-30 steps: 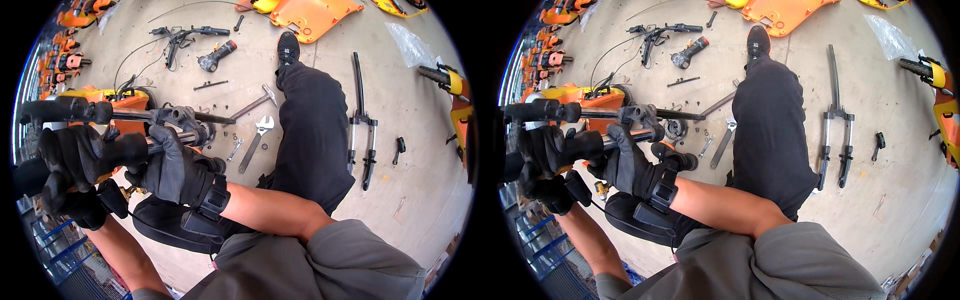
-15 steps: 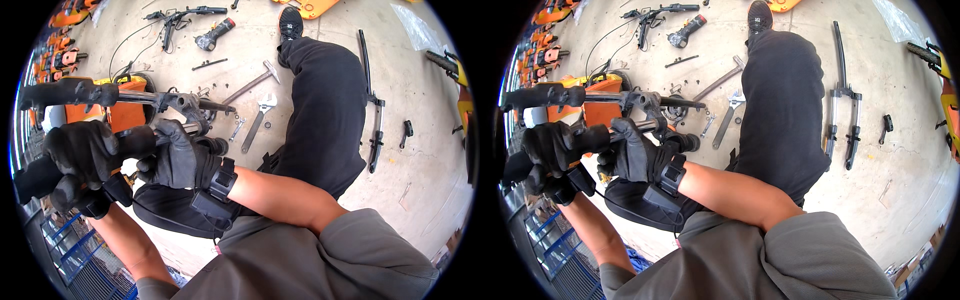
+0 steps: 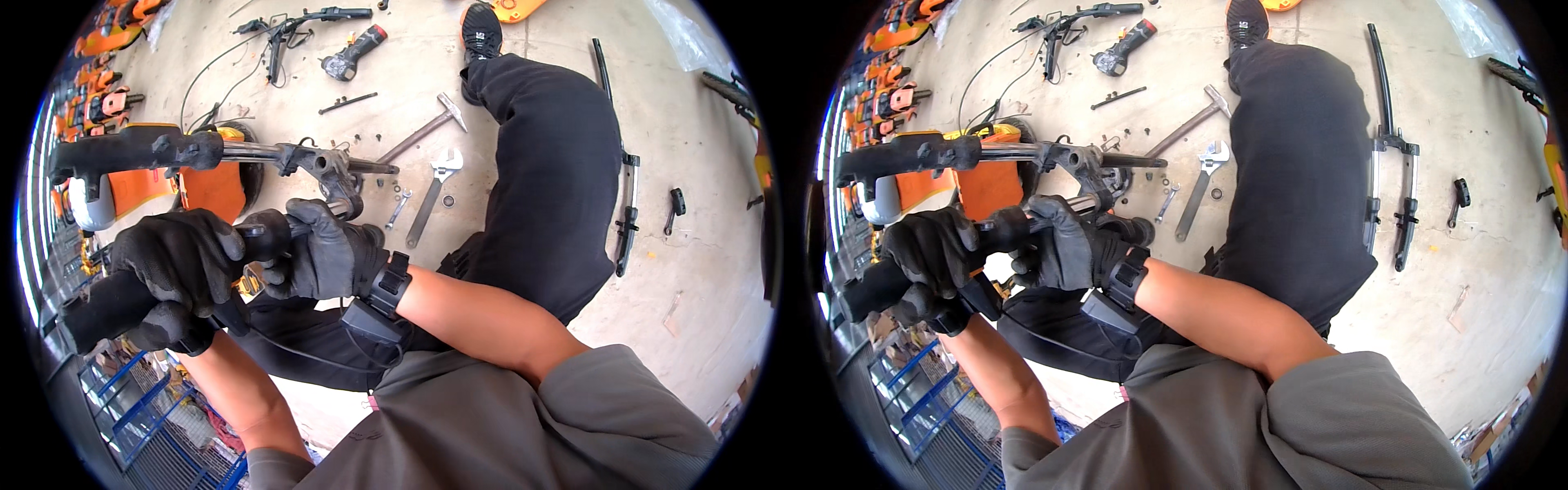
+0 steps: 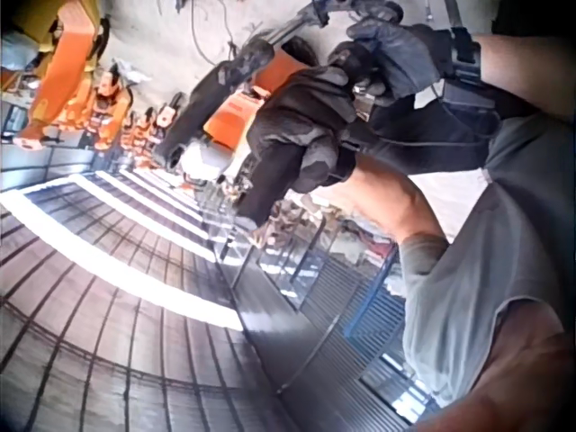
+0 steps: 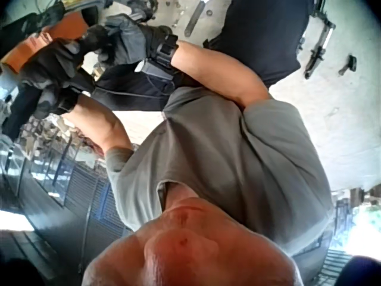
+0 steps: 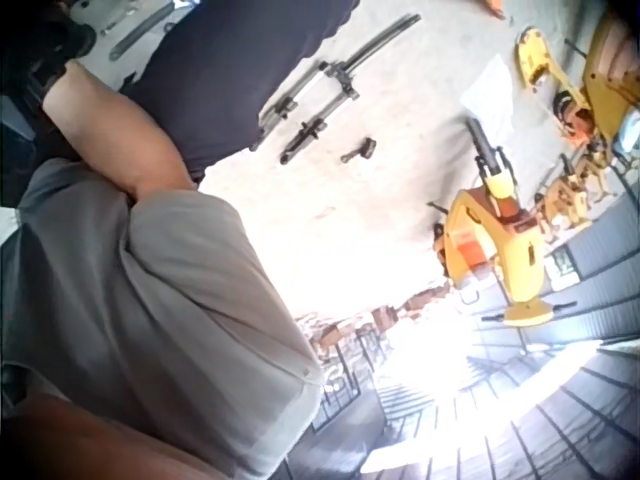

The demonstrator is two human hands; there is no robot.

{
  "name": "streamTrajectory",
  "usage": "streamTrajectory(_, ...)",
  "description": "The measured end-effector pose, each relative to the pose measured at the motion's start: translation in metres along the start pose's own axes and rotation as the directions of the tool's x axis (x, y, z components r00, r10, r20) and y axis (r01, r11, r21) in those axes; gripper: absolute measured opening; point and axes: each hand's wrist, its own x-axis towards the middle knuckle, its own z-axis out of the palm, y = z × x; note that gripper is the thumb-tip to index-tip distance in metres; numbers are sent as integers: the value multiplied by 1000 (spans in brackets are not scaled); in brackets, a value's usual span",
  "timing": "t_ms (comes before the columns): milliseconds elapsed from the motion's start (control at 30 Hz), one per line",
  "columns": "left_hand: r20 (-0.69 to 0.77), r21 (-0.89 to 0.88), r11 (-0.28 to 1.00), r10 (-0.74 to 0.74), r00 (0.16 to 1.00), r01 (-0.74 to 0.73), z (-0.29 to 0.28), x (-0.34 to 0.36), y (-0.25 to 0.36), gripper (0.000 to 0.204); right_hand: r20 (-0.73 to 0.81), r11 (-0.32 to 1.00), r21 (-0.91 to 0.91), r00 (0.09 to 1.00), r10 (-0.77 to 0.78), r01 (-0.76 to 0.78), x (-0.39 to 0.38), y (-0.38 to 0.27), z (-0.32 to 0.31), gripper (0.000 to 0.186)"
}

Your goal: The person, wearing gloves, uses a hammer to strike the triple tree of a motorcycle fork assembly to remove or seat the fork tubes, repeatedly tapping around the clamp area while holding the assembly by the tubes on the floor.

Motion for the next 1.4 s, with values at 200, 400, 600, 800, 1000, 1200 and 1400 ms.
streamTrajectory(200, -713, 267, 948, 72, 698, 174, 57, -25, -5, 76, 206, 997, 71, 979, -7, -8, 9, -5, -23, 63)
streamTrajectory(400, -847, 461, 855, 343, 406, 238, 100, -15, -50, 39, -40, 995, -86, 998, 39, -42, -6, 6, -6, 55)
streamTrajectory(600, -834, 339, 938, 266, 483, 68, 57, -49, -54, 36, -82, 930, -322, 984, 161, -179, -21, 0, -43, 55)
streamTrajectory(800, -756, 301, 953, 225, 615, 20, 25, -57, -41, 23, 139, -882, -422, 976, 165, 209, -71, -78, -124, 28)
streamTrajectory(1000, -715, 205, 979, 150, 683, 0, 32, -68, -41, 26, -215, -878, -49, 863, -457, -477, -141, -196, -229, 19)
streamTrajectory(1200, -727, 300, 954, 218, 651, 16, 59, -95, -46, 37, -195, -205, -468, 326, -925, -860, -93, -175, -186, 38)
streamTrajectory(1400, -813, 222, 975, 193, 549, -14, 73, -100, -59, 39, -235, -497, -195, 533, -813, -845, -77, -226, -249, 26)
